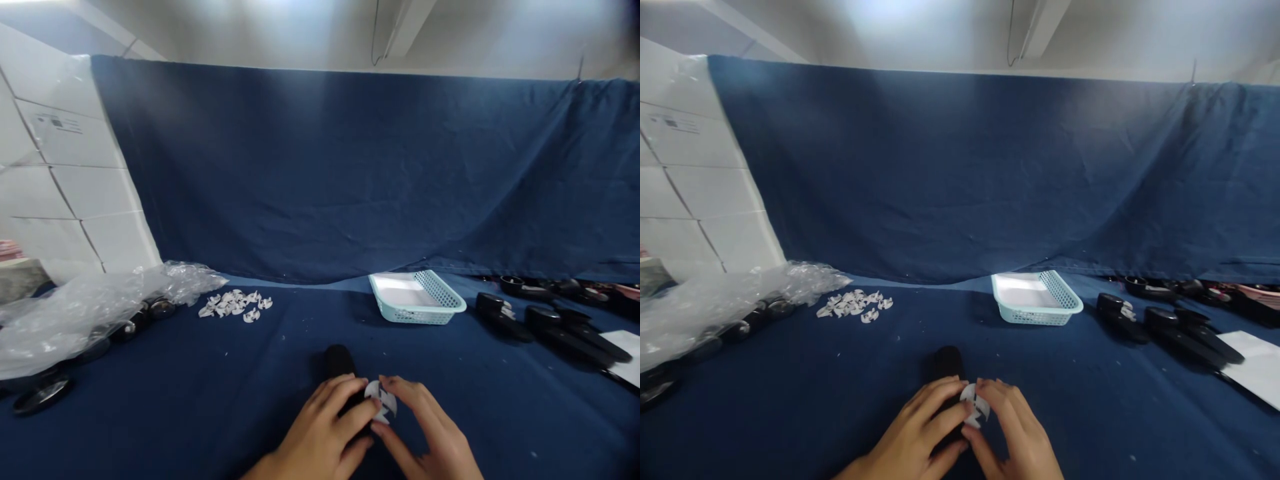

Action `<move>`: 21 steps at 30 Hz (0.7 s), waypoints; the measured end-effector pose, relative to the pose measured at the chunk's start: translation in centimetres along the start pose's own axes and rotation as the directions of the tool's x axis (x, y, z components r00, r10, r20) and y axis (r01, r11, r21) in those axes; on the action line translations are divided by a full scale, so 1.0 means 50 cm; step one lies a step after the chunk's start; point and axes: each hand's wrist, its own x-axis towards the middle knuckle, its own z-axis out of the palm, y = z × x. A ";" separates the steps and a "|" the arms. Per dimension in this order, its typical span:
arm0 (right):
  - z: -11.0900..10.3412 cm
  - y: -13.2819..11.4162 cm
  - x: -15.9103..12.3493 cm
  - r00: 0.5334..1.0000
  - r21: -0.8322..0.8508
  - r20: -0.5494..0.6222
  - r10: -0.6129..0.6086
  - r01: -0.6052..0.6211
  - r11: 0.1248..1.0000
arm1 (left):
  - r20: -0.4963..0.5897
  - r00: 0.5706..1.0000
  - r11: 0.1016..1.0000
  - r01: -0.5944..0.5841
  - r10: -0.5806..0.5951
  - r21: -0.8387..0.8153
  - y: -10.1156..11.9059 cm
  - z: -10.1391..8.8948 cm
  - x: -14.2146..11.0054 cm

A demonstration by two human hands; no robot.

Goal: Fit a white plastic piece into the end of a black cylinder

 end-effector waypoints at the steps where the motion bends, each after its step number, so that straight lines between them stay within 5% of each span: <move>1: 0.001 0.002 -0.001 1.000 -0.004 0.003 0.002 -0.002 1.000 | -0.005 1.000 1.000 0.000 0.000 -0.002 0.000 0.000 0.000; 6: 0.000 -0.002 -0.002 0.999 -0.034 -0.041 -0.001 0.000 0.999 | -0.088 0.995 0.999 -0.048 0.048 0.004 0.002 0.005 0.000; 12: -0.008 -0.018 0.004 0.996 -0.056 -0.085 -0.038 0.033 0.998 | -0.064 0.994 0.994 -0.080 0.084 0.071 0.005 0.002 0.001; 21: -0.007 -0.014 -0.006 0.998 -0.109 -0.034 -0.056 0.052 0.993 | -0.101 0.989 0.994 -0.104 0.106 0.028 0.002 0.008 0.000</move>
